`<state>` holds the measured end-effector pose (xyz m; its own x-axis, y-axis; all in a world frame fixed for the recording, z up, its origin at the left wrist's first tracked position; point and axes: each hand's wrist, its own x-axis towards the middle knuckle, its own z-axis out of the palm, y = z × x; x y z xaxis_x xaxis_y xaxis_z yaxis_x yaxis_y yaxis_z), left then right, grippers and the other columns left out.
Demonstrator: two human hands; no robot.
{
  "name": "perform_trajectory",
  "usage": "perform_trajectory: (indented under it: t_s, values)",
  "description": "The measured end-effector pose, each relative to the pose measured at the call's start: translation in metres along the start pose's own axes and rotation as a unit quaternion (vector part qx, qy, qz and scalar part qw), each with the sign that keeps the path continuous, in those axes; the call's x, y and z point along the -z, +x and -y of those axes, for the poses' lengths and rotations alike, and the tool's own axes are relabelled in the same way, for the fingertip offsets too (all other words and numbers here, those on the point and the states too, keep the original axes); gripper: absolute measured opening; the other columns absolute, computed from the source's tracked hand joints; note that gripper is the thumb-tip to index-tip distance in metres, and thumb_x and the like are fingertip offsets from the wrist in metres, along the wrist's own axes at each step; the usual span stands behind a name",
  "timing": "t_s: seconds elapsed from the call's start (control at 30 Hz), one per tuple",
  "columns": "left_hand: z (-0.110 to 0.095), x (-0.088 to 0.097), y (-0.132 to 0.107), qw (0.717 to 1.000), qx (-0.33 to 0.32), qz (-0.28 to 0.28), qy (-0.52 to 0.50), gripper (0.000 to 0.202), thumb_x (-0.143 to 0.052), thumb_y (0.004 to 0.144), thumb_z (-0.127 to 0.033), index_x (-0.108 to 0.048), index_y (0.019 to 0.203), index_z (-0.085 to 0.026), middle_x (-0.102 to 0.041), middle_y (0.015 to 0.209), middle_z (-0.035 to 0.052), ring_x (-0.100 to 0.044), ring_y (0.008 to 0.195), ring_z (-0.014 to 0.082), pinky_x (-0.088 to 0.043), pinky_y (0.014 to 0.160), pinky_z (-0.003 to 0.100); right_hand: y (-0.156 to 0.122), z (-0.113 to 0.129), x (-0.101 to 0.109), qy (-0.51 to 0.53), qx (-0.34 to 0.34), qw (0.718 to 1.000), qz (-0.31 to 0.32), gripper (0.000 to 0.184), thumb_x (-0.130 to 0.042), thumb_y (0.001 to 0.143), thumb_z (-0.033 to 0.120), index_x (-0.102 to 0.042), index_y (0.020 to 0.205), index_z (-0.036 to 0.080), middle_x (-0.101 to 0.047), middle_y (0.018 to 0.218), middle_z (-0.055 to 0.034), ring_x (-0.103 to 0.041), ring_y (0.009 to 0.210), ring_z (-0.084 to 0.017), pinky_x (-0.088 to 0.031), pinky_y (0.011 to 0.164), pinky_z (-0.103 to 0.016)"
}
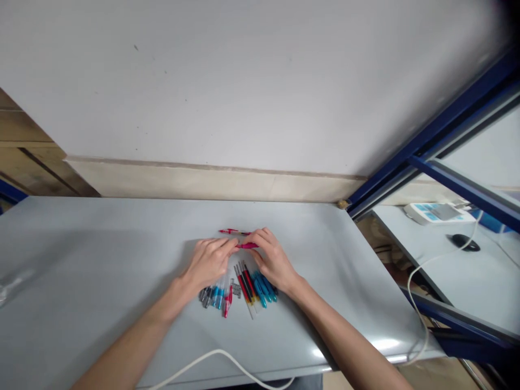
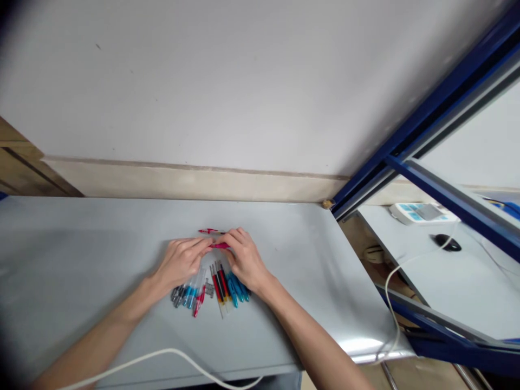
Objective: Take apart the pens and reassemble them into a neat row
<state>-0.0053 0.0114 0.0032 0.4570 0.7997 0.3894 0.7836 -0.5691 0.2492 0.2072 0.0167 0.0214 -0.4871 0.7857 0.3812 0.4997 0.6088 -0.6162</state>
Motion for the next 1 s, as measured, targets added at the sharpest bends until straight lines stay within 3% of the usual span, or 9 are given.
perform_trajectory:
  t_s: [0.07,0.2,0.33,0.5,0.67,0.77,1.0]
  values:
    - [0.0014,0.0000,0.0001,1.000,0.003,0.008,0.000,0.031,-0.044,0.095,-0.011,-0.071,0.106,-0.022,-0.076,0.088,0.0053,-0.072,0.075,0.0195,-0.052,0.067,0.028,-0.0005,-0.0005,-0.0011,-0.021,0.005,1.000,0.014,0.022,-0.049,0.104,0.028,-0.064,0.120,0.022,-0.069,0.107,-0.0095,-0.056,0.099,-0.026,-0.044,0.090,-0.041]
    - [0.0036,-0.0006,0.0001,1.000,-0.011,0.017,-0.001,0.031,-0.044,0.095,-0.012,-0.071,0.105,-0.022,-0.077,0.088,0.0050,-0.073,0.077,0.0204,-0.052,0.068,0.028,-0.0006,-0.0033,-0.0026,-0.038,0.000,0.999,0.021,0.023,-0.046,0.105,0.024,-0.068,0.103,0.021,-0.070,0.090,-0.0071,-0.056,0.090,-0.025,-0.043,0.085,-0.039]
    - [0.0037,-0.0005,0.0004,1.000,-0.005,0.017,0.004,0.028,-0.046,0.096,-0.014,-0.072,0.102,-0.023,-0.077,0.088,0.0049,-0.072,0.076,0.0205,-0.050,0.066,0.028,-0.0010,-0.0034,-0.0031,-0.027,0.010,1.000,0.005,0.019,-0.055,0.102,0.026,-0.064,0.118,0.021,-0.069,0.108,-0.0097,-0.055,0.100,-0.026,-0.043,0.089,-0.040]
    - [0.0000,0.0008,0.0018,0.999,0.002,0.035,0.001,0.031,-0.045,0.095,-0.013,-0.072,0.104,-0.023,-0.077,0.087,0.0038,-0.072,0.076,0.0210,-0.049,0.065,0.028,-0.0014,-0.0019,-0.0039,-0.033,0.001,0.999,0.003,0.022,-0.047,0.105,0.022,-0.069,0.102,0.021,-0.069,0.090,-0.0072,-0.055,0.089,-0.024,-0.043,0.085,-0.039]
    - [0.0003,0.0022,0.0022,0.999,0.011,0.033,0.005,0.027,-0.047,0.095,-0.015,-0.072,0.101,-0.023,-0.077,0.088,0.0040,-0.072,0.074,0.0207,-0.046,0.063,0.028,-0.0011,-0.0022,-0.0046,-0.033,0.016,0.999,0.002,0.019,-0.055,0.102,0.026,-0.065,0.117,0.021,-0.069,0.106,-0.0095,-0.055,0.099,-0.026,-0.043,0.088,-0.041]
    - [0.0010,0.0028,0.0017,0.999,0.007,0.032,0.003,0.027,-0.046,0.095,-0.014,-0.072,0.098,-0.023,-0.075,0.082,0.0027,-0.072,0.074,0.0203,-0.045,0.063,0.028,-0.0012,-0.0046,-0.0056,-0.057,0.014,0.998,0.018,0.021,-0.050,0.105,0.029,-0.069,0.111,0.021,-0.071,0.095,-0.0077,-0.055,0.092,-0.025,-0.042,0.084,-0.039]
    - [-0.0004,0.0036,0.0006,1.000,0.009,0.028,-0.009,0.029,-0.043,0.100,-0.021,-0.072,0.102,-0.023,-0.075,0.081,0.0040,-0.070,0.073,0.0181,-0.043,0.061,0.025,-0.0021,-0.0058,-0.0076,-0.078,0.048,0.994,-0.061,0.018,-0.053,0.097,0.008,-0.066,0.090,0.019,-0.068,0.091,-0.0068,-0.052,0.090,-0.023,-0.040,0.082,-0.037]
